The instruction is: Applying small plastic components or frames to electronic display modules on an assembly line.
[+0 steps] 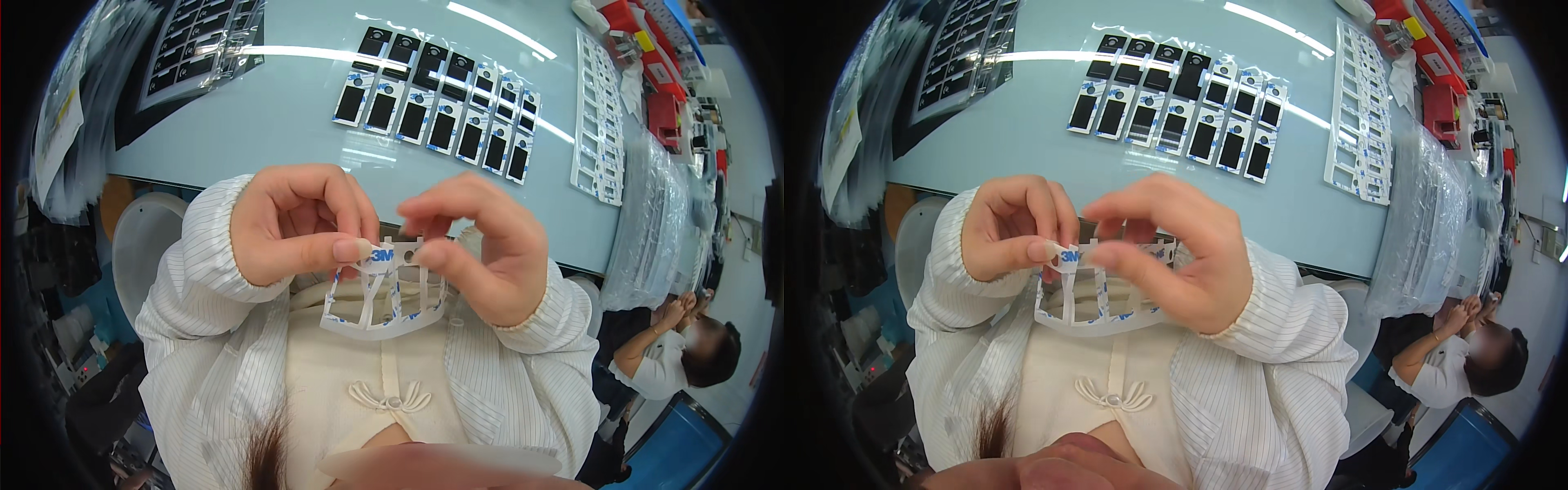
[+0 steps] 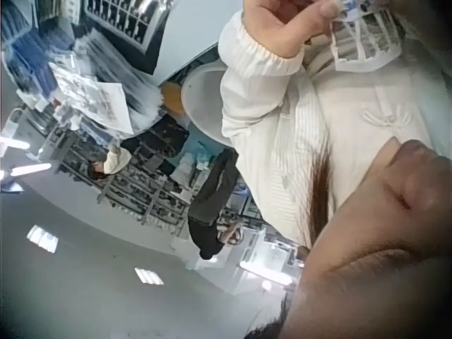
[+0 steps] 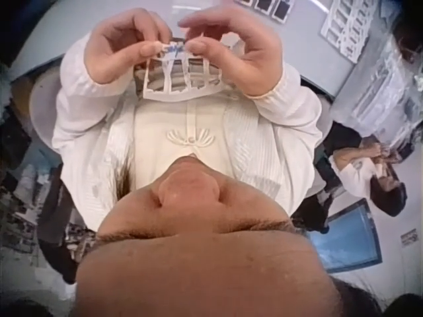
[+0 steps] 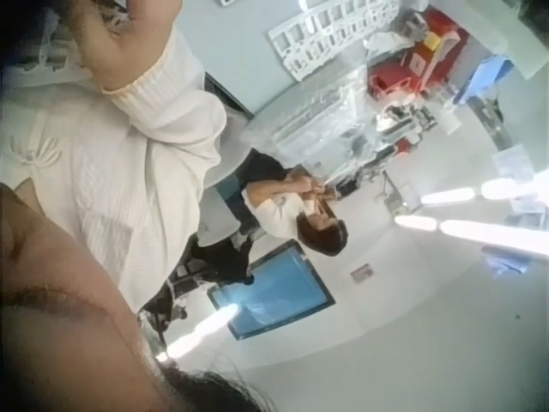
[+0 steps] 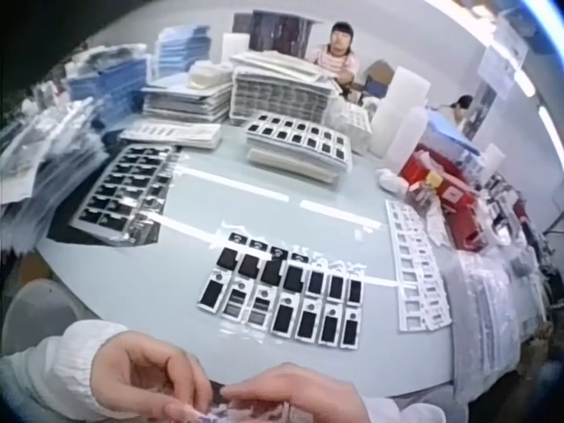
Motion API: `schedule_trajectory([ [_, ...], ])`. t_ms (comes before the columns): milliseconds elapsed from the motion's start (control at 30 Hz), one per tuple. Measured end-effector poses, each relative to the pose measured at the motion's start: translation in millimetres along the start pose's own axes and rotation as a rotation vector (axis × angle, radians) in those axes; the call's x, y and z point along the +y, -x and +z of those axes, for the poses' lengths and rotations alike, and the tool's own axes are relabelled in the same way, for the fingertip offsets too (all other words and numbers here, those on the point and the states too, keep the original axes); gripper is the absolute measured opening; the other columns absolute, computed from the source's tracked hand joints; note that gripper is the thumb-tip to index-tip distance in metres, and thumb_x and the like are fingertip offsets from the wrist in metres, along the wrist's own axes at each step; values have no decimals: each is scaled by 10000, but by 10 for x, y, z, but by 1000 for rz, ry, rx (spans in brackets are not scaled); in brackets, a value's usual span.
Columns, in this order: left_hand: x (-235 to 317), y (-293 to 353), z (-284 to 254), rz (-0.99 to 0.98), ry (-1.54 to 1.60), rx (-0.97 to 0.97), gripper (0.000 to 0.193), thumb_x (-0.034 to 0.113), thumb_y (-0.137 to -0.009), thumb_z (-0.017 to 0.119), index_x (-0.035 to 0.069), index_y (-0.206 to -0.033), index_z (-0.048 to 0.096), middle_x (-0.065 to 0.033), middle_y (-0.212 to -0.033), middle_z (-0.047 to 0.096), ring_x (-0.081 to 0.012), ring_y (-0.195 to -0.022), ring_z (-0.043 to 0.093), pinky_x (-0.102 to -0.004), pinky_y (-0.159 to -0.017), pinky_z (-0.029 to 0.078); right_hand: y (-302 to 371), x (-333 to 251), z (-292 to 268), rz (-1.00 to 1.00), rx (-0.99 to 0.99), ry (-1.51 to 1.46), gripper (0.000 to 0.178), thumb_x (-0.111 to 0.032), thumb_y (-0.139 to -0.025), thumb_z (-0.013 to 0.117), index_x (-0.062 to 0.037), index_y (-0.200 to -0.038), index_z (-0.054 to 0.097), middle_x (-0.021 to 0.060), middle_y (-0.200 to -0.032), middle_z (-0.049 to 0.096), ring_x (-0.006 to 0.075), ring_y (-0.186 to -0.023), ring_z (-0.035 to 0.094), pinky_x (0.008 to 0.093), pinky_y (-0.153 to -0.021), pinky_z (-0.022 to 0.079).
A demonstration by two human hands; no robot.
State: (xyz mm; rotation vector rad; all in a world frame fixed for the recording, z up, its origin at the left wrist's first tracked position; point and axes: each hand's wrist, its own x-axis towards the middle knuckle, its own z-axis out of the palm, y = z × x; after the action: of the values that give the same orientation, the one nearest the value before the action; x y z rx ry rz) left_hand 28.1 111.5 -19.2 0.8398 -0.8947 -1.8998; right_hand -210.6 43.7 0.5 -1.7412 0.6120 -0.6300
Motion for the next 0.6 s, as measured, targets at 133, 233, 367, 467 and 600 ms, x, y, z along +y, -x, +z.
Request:
schedule_trajectory([
  [133,9,21,51,35,22,-3,84,-2,-906,680,-15,-907,597,-151,-1013,659,-170,-836,671,-303,-777,570,-6,-73,73,114,-95,-85,246,-33,-825,769,-8,-1061,704,69,-885,678,122,-711,619,244,-662,491],
  [233,37,35,75,28,14,9,85,19,-918,673,-15,-921,595,-151,-1017,659,-173,-855,670,-306,-800,566,4,-115,111,76,-64,-42,235,7,-800,785,-12,-1024,715,68,-855,681,122,-664,616,233,-601,473],
  [367,-43,23,-29,70,-12,-38,191,173,-997,602,-13,-958,582,-141,-988,660,-165,-866,666,-294,-787,557,25,-64,215,-274,71,161,262,75,-762,783,2,-1004,713,83,-820,689,150,-636,622,242,-519,442],
  [467,-114,-20,-88,82,68,-4,311,295,-1041,512,-5,-987,578,-127,-966,660,-155,-842,660,-288,-763,547,38,-51,204,-530,90,340,245,50,-762,783,8,-993,712,98,-815,693,165,-629,626,248,-483,425],
  [600,-131,-60,-138,15,63,26,413,418,-1046,463,18,-990,551,-141,-896,660,-169,-796,668,-274,-692,561,66,-73,155,-783,54,420,228,-98,-818,785,4,-996,685,105,-844,691,156,-628,631,243,-484,416],
])
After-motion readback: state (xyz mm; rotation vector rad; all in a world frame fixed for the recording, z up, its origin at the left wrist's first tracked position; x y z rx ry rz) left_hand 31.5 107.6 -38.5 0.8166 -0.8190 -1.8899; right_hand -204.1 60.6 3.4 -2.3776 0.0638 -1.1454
